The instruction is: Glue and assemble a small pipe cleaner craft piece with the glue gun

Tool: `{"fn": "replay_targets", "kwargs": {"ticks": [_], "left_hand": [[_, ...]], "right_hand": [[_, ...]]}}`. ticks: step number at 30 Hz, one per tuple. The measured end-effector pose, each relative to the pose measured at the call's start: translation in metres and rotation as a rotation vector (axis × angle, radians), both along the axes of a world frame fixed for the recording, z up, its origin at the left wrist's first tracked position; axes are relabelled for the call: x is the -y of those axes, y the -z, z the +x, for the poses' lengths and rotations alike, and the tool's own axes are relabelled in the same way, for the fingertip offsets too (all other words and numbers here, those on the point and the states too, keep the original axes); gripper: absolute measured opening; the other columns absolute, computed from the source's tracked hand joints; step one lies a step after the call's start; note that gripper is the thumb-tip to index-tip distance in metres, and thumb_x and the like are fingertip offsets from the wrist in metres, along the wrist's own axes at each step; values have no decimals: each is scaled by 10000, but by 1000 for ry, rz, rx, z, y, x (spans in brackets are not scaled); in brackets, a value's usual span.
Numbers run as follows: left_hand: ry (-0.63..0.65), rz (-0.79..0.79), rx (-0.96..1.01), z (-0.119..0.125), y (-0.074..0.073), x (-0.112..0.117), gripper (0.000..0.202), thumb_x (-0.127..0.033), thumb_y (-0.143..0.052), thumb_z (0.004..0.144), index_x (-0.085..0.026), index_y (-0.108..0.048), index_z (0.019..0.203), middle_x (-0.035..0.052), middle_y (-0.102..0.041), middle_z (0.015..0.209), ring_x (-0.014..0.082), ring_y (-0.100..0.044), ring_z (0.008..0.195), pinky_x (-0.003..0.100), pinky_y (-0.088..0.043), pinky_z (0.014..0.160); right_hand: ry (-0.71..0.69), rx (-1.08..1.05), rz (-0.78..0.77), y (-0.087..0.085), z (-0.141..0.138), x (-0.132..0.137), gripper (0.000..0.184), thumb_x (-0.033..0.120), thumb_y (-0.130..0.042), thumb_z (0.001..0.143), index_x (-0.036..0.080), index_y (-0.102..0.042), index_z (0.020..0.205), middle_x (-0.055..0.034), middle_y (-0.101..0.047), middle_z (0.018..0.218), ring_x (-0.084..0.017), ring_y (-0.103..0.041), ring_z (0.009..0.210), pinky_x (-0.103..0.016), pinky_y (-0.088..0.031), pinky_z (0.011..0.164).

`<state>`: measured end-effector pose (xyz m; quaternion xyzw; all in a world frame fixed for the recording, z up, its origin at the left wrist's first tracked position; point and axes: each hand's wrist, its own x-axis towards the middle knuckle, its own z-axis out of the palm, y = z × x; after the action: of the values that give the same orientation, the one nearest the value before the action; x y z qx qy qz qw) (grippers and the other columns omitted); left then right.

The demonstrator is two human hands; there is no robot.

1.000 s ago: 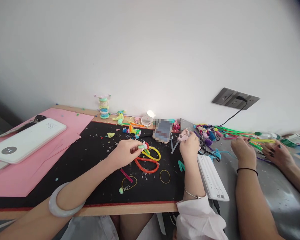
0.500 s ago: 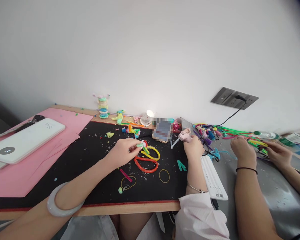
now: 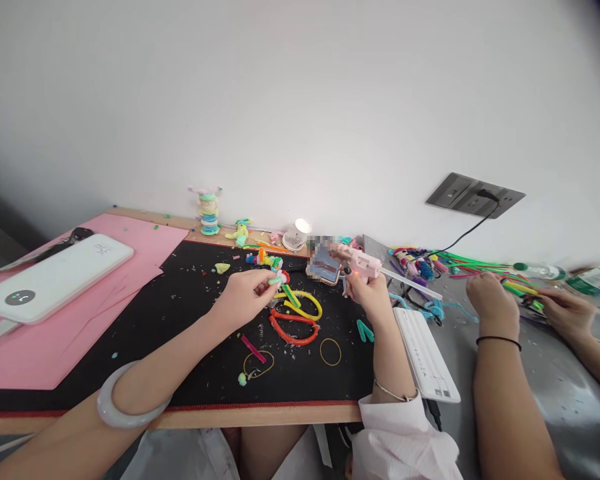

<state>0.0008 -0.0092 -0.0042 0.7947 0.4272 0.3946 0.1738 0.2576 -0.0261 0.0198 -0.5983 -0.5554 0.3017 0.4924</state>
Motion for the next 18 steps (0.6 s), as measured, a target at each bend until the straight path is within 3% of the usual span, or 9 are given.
{"fn": "replay_targets", "kwargs": {"ticks": [9,18], "left_hand": [[-38,38,-29,-1,4,-3,190,-268,-503,787,-160,-628,881,19,-643,692,118,-547,569,232,-431,588],[-25,48,-81,-2,5,-2,187,-263,-495,794,-161,-625,883,22,-634,697,117,-538,570,235,-417,578]], "right_hand": [[-425,-22,-144,8,-21,5,325,403,-582,754,148,-578,955,29,-485,509,-88,-420,393,-203,-329,371],[-410,53,-140,11,-31,5,206,352,-570,769,158,-595,834,29,-477,518,-89,-414,425,-198,-333,397]]}}
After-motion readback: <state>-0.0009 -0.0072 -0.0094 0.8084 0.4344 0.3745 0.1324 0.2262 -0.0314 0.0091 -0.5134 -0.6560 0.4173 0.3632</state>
